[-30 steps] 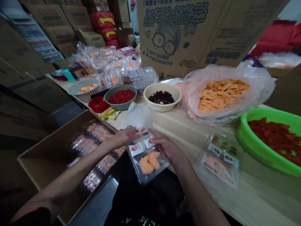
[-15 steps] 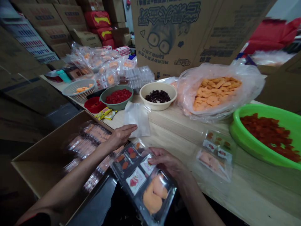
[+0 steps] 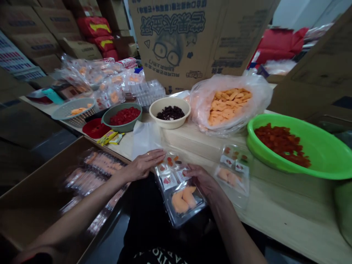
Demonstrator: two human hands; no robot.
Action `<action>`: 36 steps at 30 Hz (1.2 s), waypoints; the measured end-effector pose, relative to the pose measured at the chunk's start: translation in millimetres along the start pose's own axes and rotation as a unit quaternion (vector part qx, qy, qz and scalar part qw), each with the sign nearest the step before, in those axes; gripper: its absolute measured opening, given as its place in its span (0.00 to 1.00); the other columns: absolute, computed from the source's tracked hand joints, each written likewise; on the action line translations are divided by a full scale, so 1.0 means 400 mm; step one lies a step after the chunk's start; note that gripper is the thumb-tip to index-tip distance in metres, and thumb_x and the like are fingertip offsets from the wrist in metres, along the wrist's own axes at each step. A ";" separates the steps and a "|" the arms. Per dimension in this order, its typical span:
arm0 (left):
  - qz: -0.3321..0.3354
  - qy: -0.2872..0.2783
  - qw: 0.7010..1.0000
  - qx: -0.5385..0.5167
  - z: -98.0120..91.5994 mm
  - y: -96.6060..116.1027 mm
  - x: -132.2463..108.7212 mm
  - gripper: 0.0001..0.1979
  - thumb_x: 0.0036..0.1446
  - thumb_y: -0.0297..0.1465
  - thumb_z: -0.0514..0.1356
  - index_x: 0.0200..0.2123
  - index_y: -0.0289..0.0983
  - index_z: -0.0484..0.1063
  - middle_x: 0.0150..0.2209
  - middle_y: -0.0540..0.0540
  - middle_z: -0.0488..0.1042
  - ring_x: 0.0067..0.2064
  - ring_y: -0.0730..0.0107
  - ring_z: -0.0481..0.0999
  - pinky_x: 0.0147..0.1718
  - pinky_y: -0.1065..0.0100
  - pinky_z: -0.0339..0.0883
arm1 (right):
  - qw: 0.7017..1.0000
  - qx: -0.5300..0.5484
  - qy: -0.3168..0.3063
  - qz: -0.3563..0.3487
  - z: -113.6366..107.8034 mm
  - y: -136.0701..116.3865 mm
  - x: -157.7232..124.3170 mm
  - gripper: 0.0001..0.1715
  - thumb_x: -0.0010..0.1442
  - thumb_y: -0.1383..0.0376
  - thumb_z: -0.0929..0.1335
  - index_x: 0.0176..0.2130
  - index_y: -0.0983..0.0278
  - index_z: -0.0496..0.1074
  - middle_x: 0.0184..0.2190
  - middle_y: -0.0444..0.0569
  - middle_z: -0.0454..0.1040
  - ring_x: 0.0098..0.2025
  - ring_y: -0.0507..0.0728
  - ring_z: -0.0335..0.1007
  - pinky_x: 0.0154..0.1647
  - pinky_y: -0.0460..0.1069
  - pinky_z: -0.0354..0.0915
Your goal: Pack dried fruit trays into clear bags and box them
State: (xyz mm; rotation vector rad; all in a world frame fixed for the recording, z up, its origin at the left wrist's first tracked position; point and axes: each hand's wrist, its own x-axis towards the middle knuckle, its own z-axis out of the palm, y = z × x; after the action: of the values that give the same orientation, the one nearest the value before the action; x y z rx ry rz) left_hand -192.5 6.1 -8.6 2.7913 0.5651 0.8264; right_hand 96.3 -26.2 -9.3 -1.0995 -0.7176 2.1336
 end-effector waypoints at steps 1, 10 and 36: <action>0.010 -0.009 1.000 0.001 0.015 0.005 0.015 0.46 0.51 0.13 0.51 0.72 0.38 0.44 0.67 0.33 0.61 0.71 0.53 0.55 0.63 0.43 0.64 | 1.000 0.005 0.021 -0.010 -0.008 0.000 -0.006 0.23 0.40 0.70 0.77 0.39 0.67 0.78 0.27 0.45 0.78 0.25 0.52 0.71 0.25 0.45 0.66; 0.013 0.011 0.998 -0.058 0.108 0.043 0.123 0.43 0.56 0.14 0.52 0.72 0.42 0.45 0.67 0.34 0.62 0.70 0.56 0.58 0.65 0.47 0.62 | 0.988 0.057 0.083 -0.118 -0.025 0.022 -0.051 0.26 0.42 0.69 0.77 0.44 0.65 0.78 0.34 0.47 0.80 0.31 0.53 0.73 0.30 0.45 0.68; -0.186 -0.134 0.971 -0.063 0.189 0.188 0.102 0.35 0.53 0.48 0.68 0.59 0.38 0.68 0.68 0.34 0.60 0.72 0.40 0.50 0.64 0.40 0.58 | 0.569 -0.732 0.363 -0.092 0.007 0.022 -0.029 0.18 0.61 0.74 0.63 0.51 0.70 0.70 0.49 0.67 0.69 0.50 0.69 0.69 0.46 0.58 0.63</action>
State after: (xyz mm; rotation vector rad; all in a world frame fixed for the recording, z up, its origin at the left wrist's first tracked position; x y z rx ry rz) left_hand -96.1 -50.6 -31.1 2.5061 0.9118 0.3868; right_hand 96.7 -41.1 -8.0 -2.2430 -2.0506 0.2490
